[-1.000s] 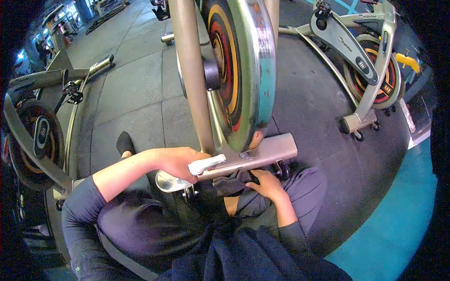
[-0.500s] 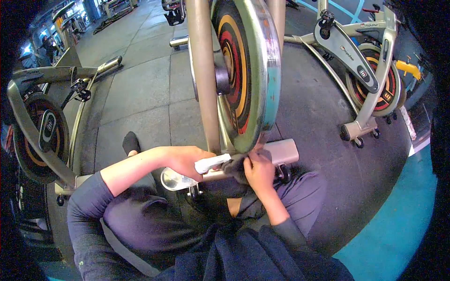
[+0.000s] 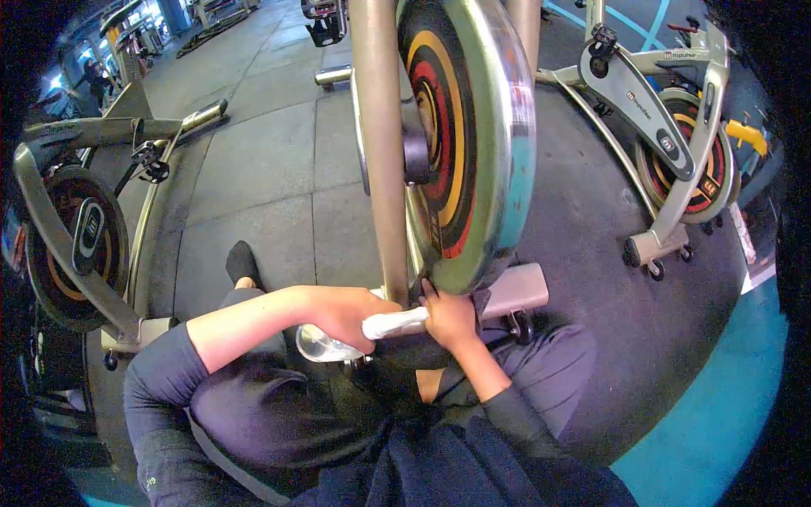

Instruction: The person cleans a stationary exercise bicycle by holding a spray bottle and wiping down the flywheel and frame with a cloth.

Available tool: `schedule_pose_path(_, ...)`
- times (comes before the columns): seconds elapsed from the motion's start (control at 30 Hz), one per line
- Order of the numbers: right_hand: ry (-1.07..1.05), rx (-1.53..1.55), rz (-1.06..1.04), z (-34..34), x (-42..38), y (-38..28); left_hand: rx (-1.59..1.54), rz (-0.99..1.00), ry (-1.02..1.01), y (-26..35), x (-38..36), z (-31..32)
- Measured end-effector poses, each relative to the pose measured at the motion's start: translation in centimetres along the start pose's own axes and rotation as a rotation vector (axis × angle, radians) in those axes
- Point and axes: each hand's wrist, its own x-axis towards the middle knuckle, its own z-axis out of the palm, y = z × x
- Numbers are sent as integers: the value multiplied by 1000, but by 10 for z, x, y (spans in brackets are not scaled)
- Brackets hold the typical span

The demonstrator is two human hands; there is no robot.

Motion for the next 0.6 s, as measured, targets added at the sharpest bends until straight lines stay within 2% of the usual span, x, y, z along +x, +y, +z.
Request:
schedule_pose_path(0.03, -151, 87, 47, -6, 4, -1, -1, -4, 1, -2, 1, 0)
schedule_pose_path(0.07, -64, 57, -31, 8, 10, 8, 8, 14, 11, -6, 4, 3)
schedule_pose_path(0.1, -62, 58, -30, 21, 15, 17, 19, 34, 20, -7, 6, 3)
schedule_pose_path(0.17, 202, -96, -371, 40, 23, 32, 39, 8, 6, 0, 8, -3)
schedule_pose_path(0.23, 196, -64, -436, 43, 34, 36, 21, -54, -33, 3, 10, -6)
schedule_pose_path(0.3, 226, 274, -518, 66, 52, 42, -7, -42, -48, -3, 14, -6)
schedule_pose_path(0.43, 258, 440, -529, 73, 69, 41, 19, -20, -47, -5, 17, -4)
schedule_pose_path(0.47, 349, 389, -530, 77, 74, 40, 4, -3, -42, -4, 18, -4)
schedule_pose_path(0.57, 249, 465, -374, 72, 62, 27, 59, -19, -5, 3, 17, -5)
schedule_pose_path(0.6, 100, 504, -198, 58, 52, 20, 73, -13, 2, 3, 15, -5)
